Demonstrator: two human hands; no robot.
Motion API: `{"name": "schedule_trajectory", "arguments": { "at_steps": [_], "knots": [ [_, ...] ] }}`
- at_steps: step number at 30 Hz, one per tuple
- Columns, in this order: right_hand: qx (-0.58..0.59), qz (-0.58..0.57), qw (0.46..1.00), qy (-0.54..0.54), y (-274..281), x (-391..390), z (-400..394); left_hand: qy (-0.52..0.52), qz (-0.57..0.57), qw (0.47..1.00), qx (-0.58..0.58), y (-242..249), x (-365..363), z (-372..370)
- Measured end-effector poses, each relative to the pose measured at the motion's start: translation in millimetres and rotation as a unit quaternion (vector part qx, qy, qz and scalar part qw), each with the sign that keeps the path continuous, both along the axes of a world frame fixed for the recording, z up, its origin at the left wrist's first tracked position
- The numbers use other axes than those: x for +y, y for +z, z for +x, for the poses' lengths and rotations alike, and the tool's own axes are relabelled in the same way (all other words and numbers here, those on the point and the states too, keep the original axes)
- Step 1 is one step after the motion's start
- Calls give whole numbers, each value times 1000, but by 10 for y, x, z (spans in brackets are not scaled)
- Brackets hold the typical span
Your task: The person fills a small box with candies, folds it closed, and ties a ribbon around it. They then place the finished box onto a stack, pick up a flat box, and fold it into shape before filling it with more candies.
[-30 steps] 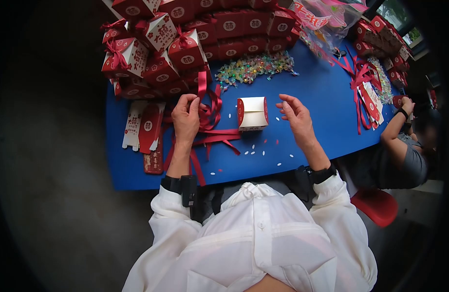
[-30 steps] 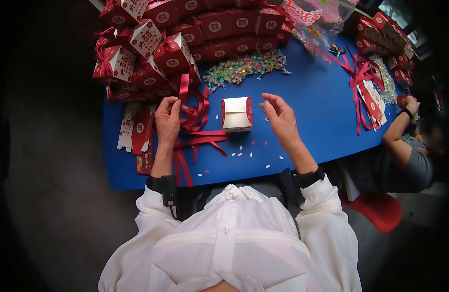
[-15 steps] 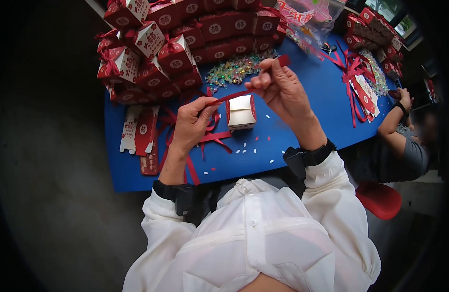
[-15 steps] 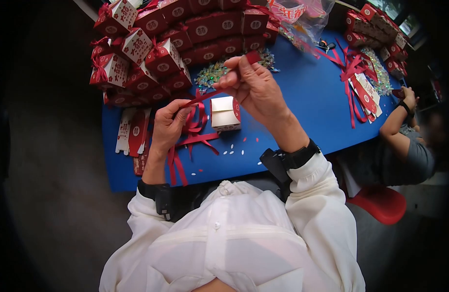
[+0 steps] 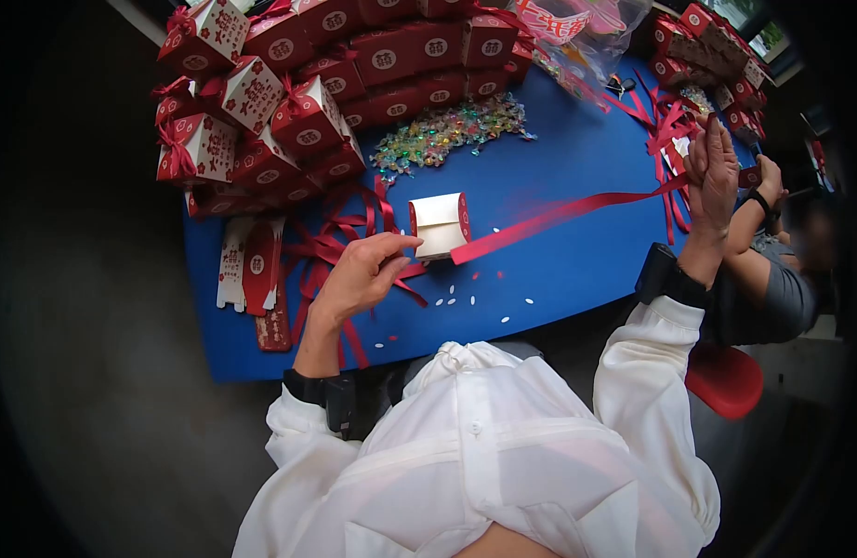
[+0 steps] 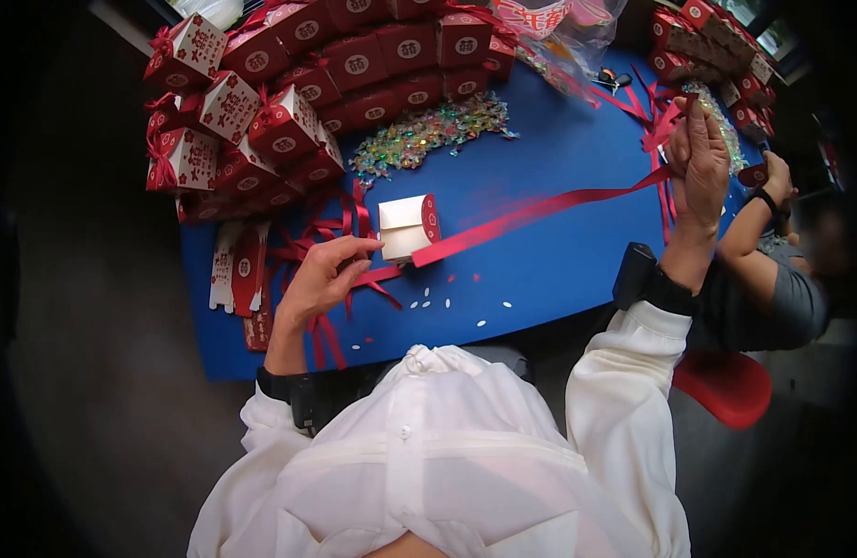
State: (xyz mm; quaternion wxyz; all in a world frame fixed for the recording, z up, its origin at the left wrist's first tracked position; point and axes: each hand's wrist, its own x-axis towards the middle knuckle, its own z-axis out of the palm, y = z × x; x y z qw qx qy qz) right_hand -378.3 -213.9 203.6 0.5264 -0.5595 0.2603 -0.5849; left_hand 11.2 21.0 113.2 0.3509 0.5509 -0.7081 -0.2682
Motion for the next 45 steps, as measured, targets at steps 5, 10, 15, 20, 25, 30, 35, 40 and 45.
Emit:
{"name": "schedule_trajectory", "arguments": {
  "at_steps": [5, 10, 15, 20, 25, 30, 35, 40, 45],
  "knots": [
    [273, 68, 956, 86, -206, 353, 682, 131, 163, 946, 249, 85, -248, -398],
    [278, 176, 887, 325, -1017, 784, 1586, 167, 142, 962, 165, -51, -509, -478],
    [271, 229, 882, 311, -1190, 784, 1769, 167, 307, 886, 303, -135, -587, -429],
    [278, 234, 881, 302, -1257, 832, 1763, 162, 305, 858, 381, -287, -575, -451],
    [318, 266, 865, 284, -1168, 862, 1783, 172, 307, 842, 409, -283, -564, -443],
    [296, 262, 881, 261, -1164, 911, 1866, 154, 287, 844, 426, -306, -546, -444],
    [320, 242, 887, 229, -1236, 964, 1883, 150, 287, 849, 418, -299, -552, -447],
    [355, 215, 884, 215, -1235, 973, 1908, 140, 284, 852, 417, -329, -538, -444],
    [394, 202, 869, 219, -1187, 973, 1937, 131, 278, 836, 454, -343, -508, -438]
  ]
}}
